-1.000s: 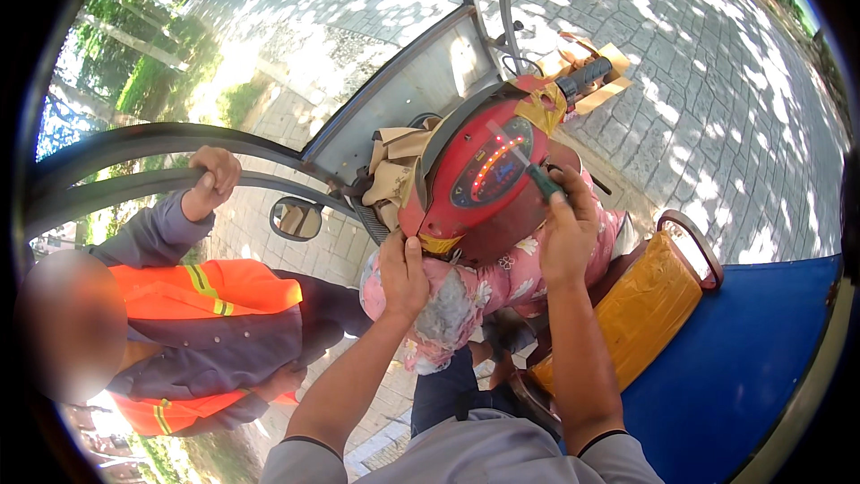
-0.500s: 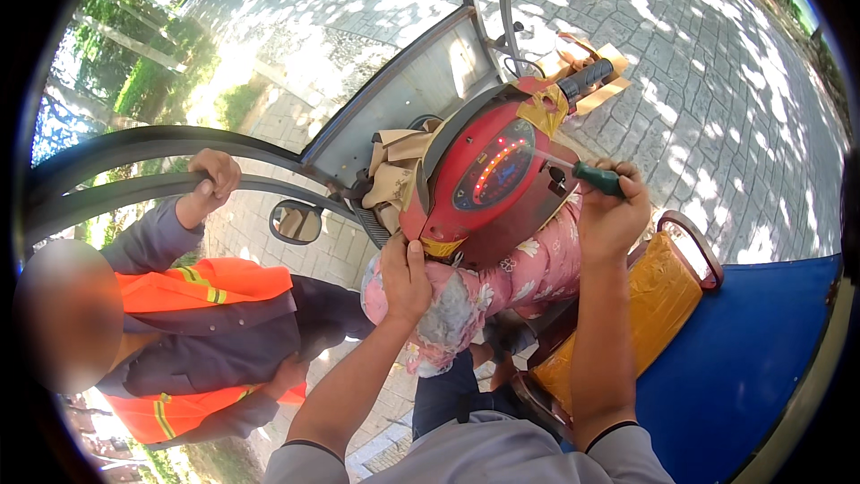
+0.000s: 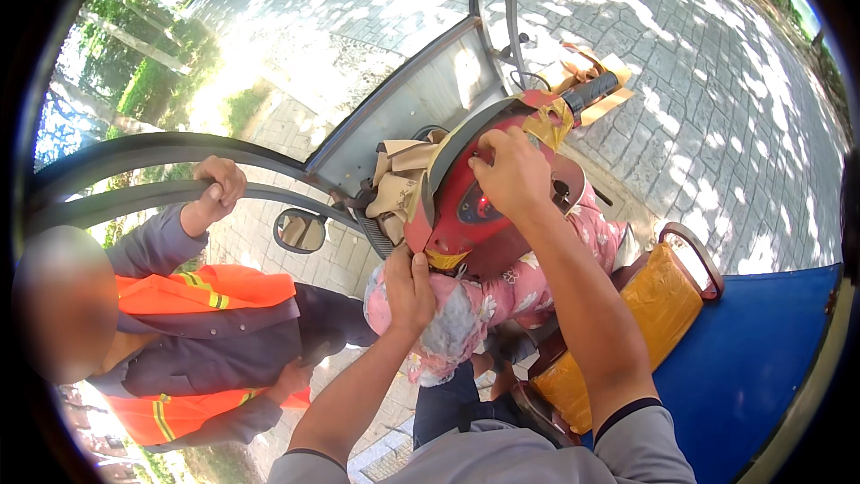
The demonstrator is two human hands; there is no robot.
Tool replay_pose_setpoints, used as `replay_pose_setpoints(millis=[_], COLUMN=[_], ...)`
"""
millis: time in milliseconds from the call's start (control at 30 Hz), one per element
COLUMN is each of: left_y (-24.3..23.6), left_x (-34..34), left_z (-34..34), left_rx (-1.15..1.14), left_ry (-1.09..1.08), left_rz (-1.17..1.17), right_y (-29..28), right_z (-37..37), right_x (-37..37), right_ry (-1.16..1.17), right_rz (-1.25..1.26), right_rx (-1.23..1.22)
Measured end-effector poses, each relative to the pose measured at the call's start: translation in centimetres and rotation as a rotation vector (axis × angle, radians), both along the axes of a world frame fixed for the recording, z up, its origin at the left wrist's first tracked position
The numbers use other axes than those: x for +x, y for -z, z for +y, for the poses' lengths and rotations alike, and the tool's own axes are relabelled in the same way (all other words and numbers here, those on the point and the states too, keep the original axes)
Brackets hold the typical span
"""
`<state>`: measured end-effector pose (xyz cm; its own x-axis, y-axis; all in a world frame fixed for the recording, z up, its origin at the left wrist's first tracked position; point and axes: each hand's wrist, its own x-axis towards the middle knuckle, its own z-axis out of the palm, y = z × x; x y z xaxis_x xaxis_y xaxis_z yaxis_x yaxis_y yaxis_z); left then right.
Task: The person uses a screwdriver to remove screws from the front panel of a red three-wheeled vehicle. They then detach the panel to expose the internal wiring and components, manipulating the wires with their hands while a coworker observes.
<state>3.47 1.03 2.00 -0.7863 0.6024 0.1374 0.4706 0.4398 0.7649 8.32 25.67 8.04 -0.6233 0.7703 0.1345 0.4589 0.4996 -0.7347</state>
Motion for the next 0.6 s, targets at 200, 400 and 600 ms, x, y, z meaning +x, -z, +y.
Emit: replay_pose_setpoints(millis=[200,400,600], left_y=[0.3,-0.6,1.0], left_x=[-0.1,-0.5,0.2], left_z=[-0.2,0.1,0.4], left_rx=[0.003,-0.015,-0.263], left_ry=[0.003,-0.002,-0.067], left_rz=[0.012,-0.048,-0.121], right_y=[0.9,1.5,0.2], right_z=[0.4,1.9,1.0], right_x=[-0.7,-1.0,6.2], right_ry=[-0.068,-0.132,-0.148], right_rz=[0.03,0.057,0.09], right_rx=[0.064,0.197,0.13])
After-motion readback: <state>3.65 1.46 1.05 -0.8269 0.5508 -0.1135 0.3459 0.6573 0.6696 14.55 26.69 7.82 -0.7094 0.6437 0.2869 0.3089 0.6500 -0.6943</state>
